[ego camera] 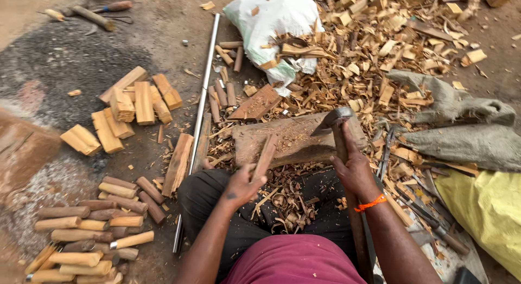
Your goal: The person sits on the ground and uses a hammer to strike a chisel, shaping a small wooden dowel held against a larger wooden block. Wood shavings accumulate around the work area as the dowel is gradually refined.
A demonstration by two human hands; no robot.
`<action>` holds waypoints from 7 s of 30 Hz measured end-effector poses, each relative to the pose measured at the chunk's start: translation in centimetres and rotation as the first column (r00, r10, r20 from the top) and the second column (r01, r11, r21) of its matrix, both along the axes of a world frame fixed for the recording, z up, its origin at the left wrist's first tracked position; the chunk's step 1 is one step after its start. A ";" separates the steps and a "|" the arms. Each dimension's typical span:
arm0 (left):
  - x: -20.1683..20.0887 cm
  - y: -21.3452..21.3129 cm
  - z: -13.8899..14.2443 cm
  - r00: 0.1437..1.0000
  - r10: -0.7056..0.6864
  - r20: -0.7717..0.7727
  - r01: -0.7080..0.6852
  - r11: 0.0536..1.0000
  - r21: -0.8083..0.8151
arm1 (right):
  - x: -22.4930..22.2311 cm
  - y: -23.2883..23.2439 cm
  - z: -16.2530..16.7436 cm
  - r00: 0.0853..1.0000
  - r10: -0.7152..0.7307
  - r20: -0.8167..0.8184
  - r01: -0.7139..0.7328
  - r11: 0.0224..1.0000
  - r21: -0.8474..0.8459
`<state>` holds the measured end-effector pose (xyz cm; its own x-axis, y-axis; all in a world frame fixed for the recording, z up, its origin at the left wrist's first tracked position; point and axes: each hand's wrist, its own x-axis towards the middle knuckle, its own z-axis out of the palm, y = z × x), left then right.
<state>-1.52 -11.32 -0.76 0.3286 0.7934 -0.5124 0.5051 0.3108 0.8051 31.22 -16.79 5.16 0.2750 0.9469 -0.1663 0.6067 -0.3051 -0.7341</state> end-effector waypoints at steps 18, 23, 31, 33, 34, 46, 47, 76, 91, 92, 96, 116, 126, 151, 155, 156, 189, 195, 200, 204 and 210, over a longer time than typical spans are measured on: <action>7.2 -1.8 0.7 0.947 -0.319 -0.049 0.322 0.926 0.199 | 0.3 0.2 -0.3 0.999 -0.037 0.017 0.038 0.999 -0.030; 11.3 -1.8 -0.8 0.928 -0.342 0.149 0.350 0.937 -0.025 | 0.7 0.1 -0.4 1.000 -0.018 -0.012 0.019 0.999 0.049; 6.6 -2.1 -2.7 0.944 0.195 0.267 -0.096 0.934 -0.343 | 0.9 -0.1 0.2 0.982 -0.116 -0.151 0.110 0.993 -0.044; 4.7 -3.5 -2.9 0.914 0.211 0.345 -0.084 0.934 -0.348 | 0.7 -0.1 0.1 0.991 -0.059 -0.124 0.062 0.998 0.023; 3.9 -4.2 -2.9 0.897 0.216 0.385 -0.076 0.935 -0.345 | 0.5 -0.1 0.0 0.995 -0.047 -0.083 0.049 0.999 0.023; 2.2 0.2 2.3 0.688 0.063 0.723 -0.254 0.954 0.160 | 0.1 -0.2 0.1 0.998 0.033 -0.049 -0.025 0.988 0.155; 2.2 1.7 3.1 0.703 0.045 0.710 -0.266 0.942 0.204 | 0.1 -0.2 0.4 0.998 -0.023 -0.050 0.025 0.999 0.029; 5.9 17.1 3.4 0.246 -0.186 0.951 -0.087 0.973 0.213 | -2.9 -0.3 6.1 0.931 0.227 0.287 -0.275 0.952 0.137; 5.6 15.8 3.9 0.278 -0.276 0.920 -0.148 0.934 0.325 | -12.3 2.4 19.0 0.860 0.306 -0.407 -0.187 0.933 0.306; 5.8 15.9 3.8 0.289 -0.277 0.916 -0.198 0.919 0.340 | -12.3 3.1 18.2 0.898 0.413 -0.151 -0.345 0.875 0.339; 6.7 16.3 3.5 0.304 -0.358 0.883 -0.214 0.878 0.429 | -10.9 2.6 16.9 0.887 0.460 0.039 -0.457 0.863 0.216; 7.6 15.2 2.0 0.265 -0.277 0.923 -0.252 0.905 0.344 | -8.0 -2.2 17.3 0.860 0.128 -0.494 0.117 0.893 0.435; 7.3 16.5 2.2 0.329 -0.323 0.888 -0.358 0.827 0.433 | -9.2 2.3 13.9 0.948 0.241 -0.207 -0.217 0.967 0.132; 7.7 16.7 1.5 0.309 -0.373 0.875 -0.295 0.837 0.461 | -5.8 -2.7 16.7 0.886 0.238 -0.398 -0.020 0.877 0.481; 7.5 16.9 1.2 0.300 -0.343 0.890 -0.302 0.851 0.429 | -8.1 1.1 15.8 0.889 0.313 -0.335 -0.203 0.923 0.326; 7.6 16.9 1.1 0.281 -0.336 0.899 -0.313 0.853 0.416 | -8.6 2.3 14.8 0.895 0.340 -0.288 -0.305 0.938 0.163; 7.7 17.6 0.9 0.319 -0.335 0.887 -0.379 0.812 0.443 | -4.9 -0.2 8.3 0.904 0.397 -0.155 -0.390 0.918 0.077; 7.2 17.0 0.9 0.563 -0.332 0.757 -0.454 0.641 0.619 | -5.1 -0.9 10.6 0.948 0.287 0.137 -0.241 0.929 -0.281; 7.5 18.1 0.2 0.416 -0.384 0.824 -0.361 0.763 0.537 | -7.9 -2.5 17.6 0.854 0.265 -0.449 0.018 0.845 0.534; 6.7 17.9 -0.9 0.384 -0.292 0.876 -0.331 0.842 0.426 | -10.6 2.1 14.3 0.926 0.351 -0.139 -0.333 0.933 0.135; 4.9 15.4 -0.7 0.350 -0.235 0.907 -0.392 0.842 0.370 | -9.1 1.4 13.3 0.913 0.402 0.067 -0.405 0.913 0.043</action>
<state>3.38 4.03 -1.46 0.2399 0.8394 0.4877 -0.6303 -0.2474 0.7359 22.07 -15.42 18.51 -0.1252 0.9863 -0.1071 0.7097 0.0136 -0.7044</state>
